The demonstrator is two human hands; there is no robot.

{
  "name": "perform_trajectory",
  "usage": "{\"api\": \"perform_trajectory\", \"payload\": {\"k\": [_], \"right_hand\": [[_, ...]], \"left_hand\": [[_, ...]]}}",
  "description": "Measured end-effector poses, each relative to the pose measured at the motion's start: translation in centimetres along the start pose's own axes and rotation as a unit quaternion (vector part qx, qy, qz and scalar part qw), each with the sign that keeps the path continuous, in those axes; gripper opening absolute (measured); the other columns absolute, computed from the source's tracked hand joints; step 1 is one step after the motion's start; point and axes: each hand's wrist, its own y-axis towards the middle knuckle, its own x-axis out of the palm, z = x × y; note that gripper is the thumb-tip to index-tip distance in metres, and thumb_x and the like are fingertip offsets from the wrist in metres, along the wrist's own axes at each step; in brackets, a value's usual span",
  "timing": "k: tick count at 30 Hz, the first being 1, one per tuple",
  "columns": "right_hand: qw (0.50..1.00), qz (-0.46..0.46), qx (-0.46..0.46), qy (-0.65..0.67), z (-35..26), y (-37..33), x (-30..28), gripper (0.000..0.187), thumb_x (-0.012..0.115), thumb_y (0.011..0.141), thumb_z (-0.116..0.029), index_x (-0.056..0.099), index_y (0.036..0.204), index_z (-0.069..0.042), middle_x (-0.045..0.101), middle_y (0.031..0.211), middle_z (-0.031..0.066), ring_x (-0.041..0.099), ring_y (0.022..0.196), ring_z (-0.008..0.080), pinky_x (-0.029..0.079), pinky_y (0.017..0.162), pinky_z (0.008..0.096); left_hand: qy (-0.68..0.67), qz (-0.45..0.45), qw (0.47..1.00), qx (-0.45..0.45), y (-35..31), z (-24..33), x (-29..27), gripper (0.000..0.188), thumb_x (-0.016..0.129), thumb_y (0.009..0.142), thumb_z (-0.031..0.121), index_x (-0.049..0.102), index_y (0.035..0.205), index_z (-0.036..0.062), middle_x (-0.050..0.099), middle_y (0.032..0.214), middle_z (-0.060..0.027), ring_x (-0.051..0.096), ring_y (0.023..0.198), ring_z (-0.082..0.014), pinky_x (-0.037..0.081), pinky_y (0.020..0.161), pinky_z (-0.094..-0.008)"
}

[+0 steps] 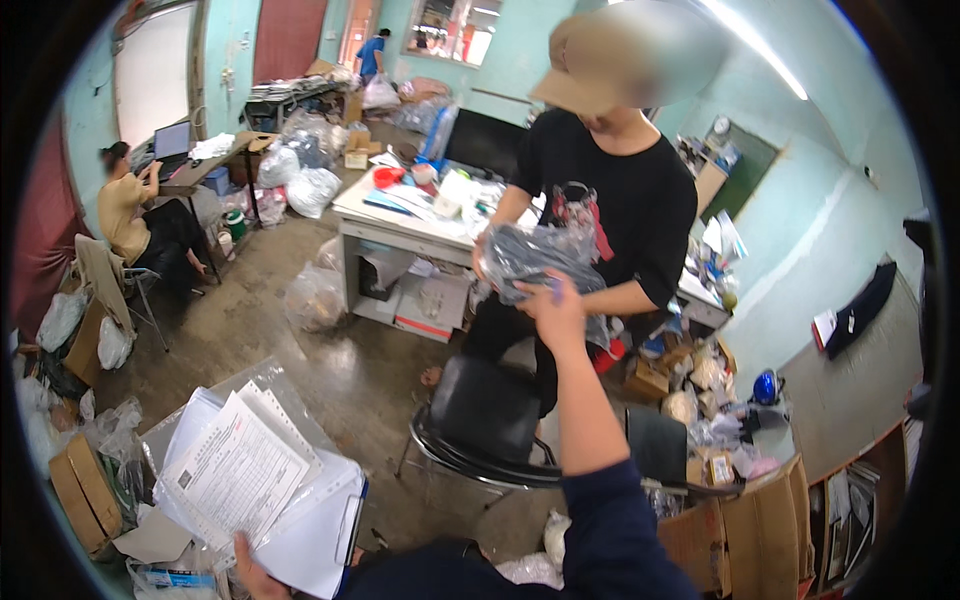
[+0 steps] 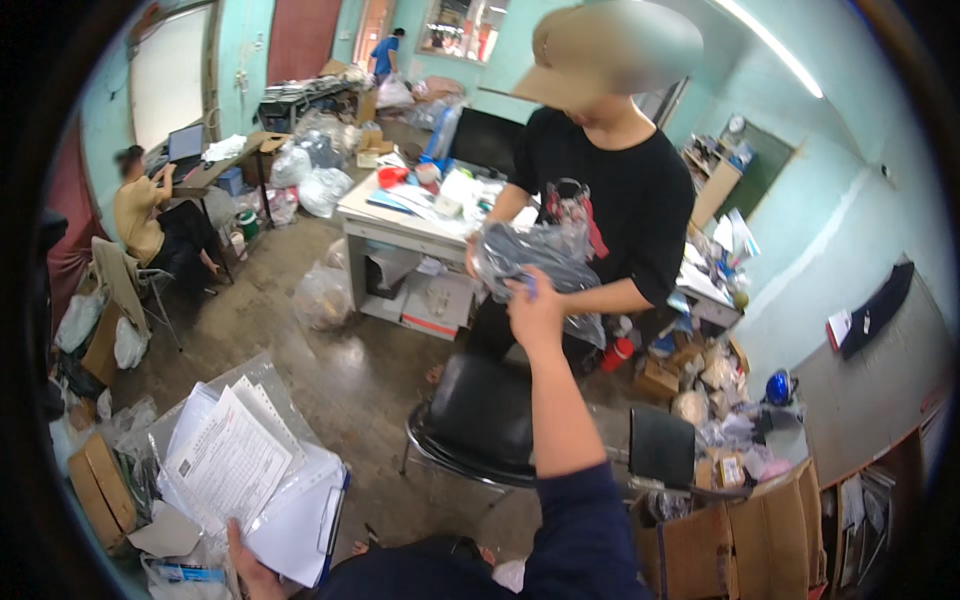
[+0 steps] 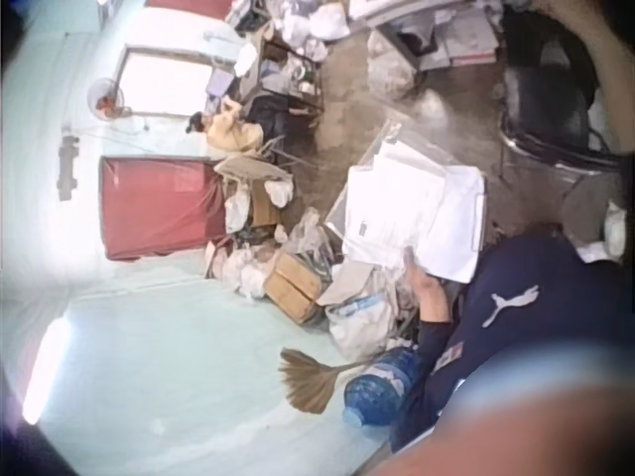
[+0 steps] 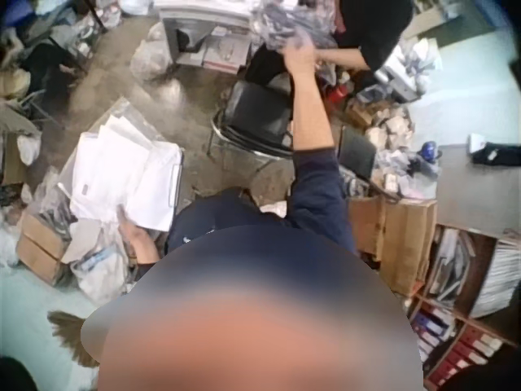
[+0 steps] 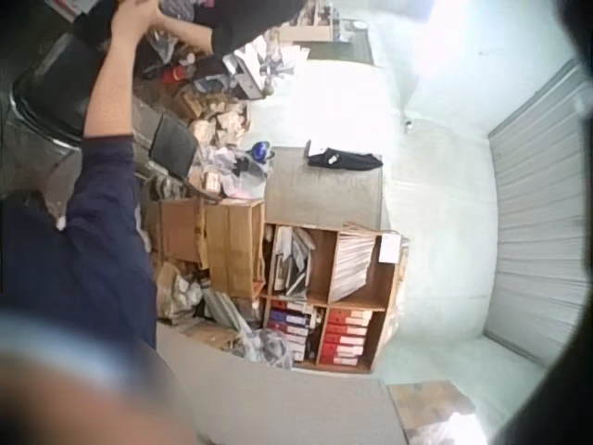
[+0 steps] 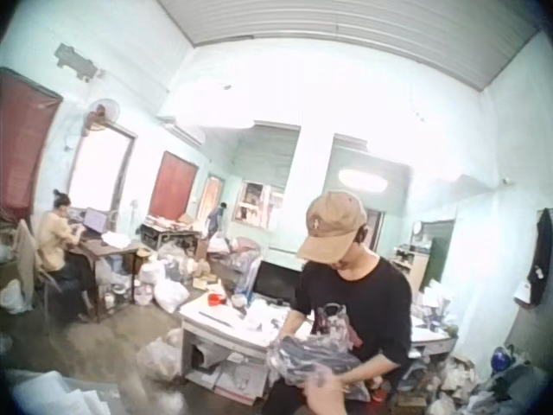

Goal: The person carries a stack of documents from an office area into a warehouse, walks past stacked boxes and a pallet jack, and then writes on the documents with a pen while standing at a table.

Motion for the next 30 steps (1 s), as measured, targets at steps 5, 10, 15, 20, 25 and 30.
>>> {"api": "perform_trajectory", "payload": {"k": [5,10,15,20,25,30], "right_hand": [[0.921,-0.196,0.263,-0.212,1.4,-1.9,3.9,0.03,0.044,0.092,-0.012,0.061,0.115,-0.003,0.068,0.074,0.0127,0.057,0.05,0.0177,0.045,0.047,0.0336],[0.918,-0.035,0.321,-0.232,2.1,-0.1,5.4,0.037,0.046,0.094,-0.015,0.055,0.127,0.0,0.064,0.066,0.0125,0.058,0.048,0.0188,0.047,0.047,0.0351],[0.972,0.094,0.112,-0.184,5.1,4.5,11.1,0.051,0.05,0.093,-0.011,0.04,0.142,-0.001,0.063,0.065,0.0113,0.063,0.058,0.018,0.051,0.062,0.0323],[0.905,0.215,0.21,-0.302,9.3,11.8,14.8,0.053,0.051,0.09,-0.013,0.04,0.139,0.002,0.064,0.102,0.0289,0.065,0.094,0.0382,0.048,0.085,0.0442],[0.918,0.299,0.125,-0.229,11.2,14.5,19.7,0.044,0.051,0.089,-0.007,0.048,0.132,0.004,0.06,0.119,0.0222,0.062,0.102,0.0318,0.048,0.09,0.0369],[0.955,0.211,0.103,-0.182,8.6,15.5,31.5,0.042,0.055,0.089,-0.007,0.051,0.13,0.003,0.061,0.094,0.01,0.056,0.073,0.013,0.046,0.066,0.0281]], "left_hand": [[-0.011,0.017,0.998,-0.059,5.9,7.4,-4.6,0.065,0.046,0.098,0.043,0.035,0.143,-0.0019,0.047,0.141,-0.0208,0.05,0.125,-0.0355,0.041,0.106,-0.044],[0.146,0.13,0.973,0.12,13.0,9.1,-7.1,0.064,0.043,0.1,0.041,0.035,0.141,-0.0077,0.044,0.141,-0.0232,0.05,0.123,-0.0339,0.041,0.105,-0.0429],[0.051,0.081,0.995,-0.027,21.8,12.7,-5.8,0.07,0.046,0.097,0.047,0.036,0.141,-0.0073,0.046,0.14,-0.022,0.051,0.123,-0.0342,0.041,0.104,-0.0418],[0.039,0.113,0.992,-0.036,33.0,14.2,-0.1,0.067,0.047,0.096,0.045,0.039,0.141,-0.0045,0.048,0.14,-0.0185,0.051,0.123,-0.0336,0.042,0.104,-0.0426],[0.017,0.104,0.994,0.017,42.6,16.1,5.8,0.059,0.049,0.098,0.033,0.035,0.142,-0.0039,0.048,0.139,-0.0197,0.051,0.124,-0.033,0.041,0.105,-0.043],[0.004,0.086,0.996,0.036,53.5,16.5,8.8,0.054,0.052,0.098,0.024,0.036,0.141,-0.0045,0.05,0.137,-0.0195,0.052,0.123,-0.033,0.041,0.104,-0.043]]}}
